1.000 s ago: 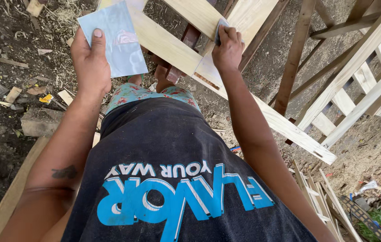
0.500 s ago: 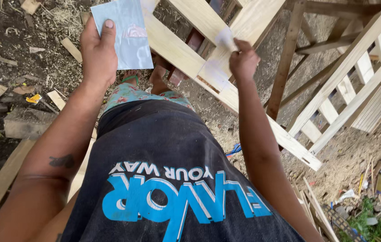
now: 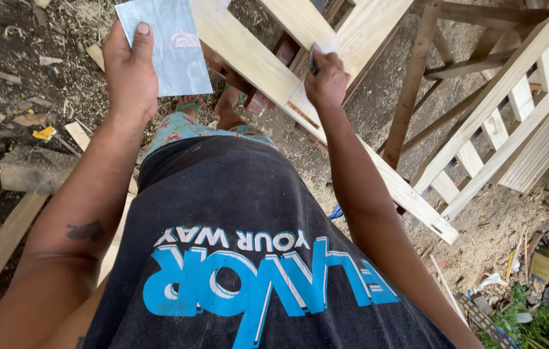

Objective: The person sands the surface of a wooden chair frame using a sanding block. They systematically smooth the top rails and side supports of the chair, moving the sanding block back and forth along the wood grain. The person holds a second sanding sheet in their other hand while working.

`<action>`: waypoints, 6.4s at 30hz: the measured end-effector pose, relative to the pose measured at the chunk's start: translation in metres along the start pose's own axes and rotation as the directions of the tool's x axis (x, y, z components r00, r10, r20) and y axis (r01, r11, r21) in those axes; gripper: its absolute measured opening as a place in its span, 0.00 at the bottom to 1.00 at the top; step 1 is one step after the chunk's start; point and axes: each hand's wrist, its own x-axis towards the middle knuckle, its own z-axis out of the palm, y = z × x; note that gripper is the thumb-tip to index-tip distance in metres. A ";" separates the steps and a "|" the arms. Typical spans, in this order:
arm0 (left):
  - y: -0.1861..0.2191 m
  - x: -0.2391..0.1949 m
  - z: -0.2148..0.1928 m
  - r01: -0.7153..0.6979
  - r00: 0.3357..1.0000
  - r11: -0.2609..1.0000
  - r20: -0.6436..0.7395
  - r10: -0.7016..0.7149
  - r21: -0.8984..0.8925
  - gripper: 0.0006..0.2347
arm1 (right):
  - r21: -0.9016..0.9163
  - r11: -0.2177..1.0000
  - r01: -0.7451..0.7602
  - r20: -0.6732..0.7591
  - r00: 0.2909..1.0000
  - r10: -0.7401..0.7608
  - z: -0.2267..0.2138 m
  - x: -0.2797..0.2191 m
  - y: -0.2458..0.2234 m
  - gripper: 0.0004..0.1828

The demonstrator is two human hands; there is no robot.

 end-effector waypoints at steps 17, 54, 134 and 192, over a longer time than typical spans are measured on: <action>0.006 -0.007 -0.020 -0.007 1.000 0.999 0.024 0.008 -0.037 0.11 | -0.108 0.983 -0.147 0.175 0.971 0.164 0.029 0.071 -0.042 0.14; 0.103 0.018 0.149 -0.496 0.852 0.868 0.181 0.491 -0.024 0.14 | 0.645 0.657 0.391 -0.173 0.912 -0.372 -0.243 -0.047 -0.131 0.29; 0.050 0.132 0.010 -0.007 1.000 0.998 0.022 0.006 0.066 0.13 | 0.128 0.986 -0.105 -0.083 0.990 0.116 0.006 0.122 0.082 0.21; 0.084 0.126 0.083 0.016 0.990 1.000 0.140 -0.018 0.019 0.14 | 0.957 0.163 -0.241 0.203 0.954 0.219 -0.083 0.197 -0.007 0.24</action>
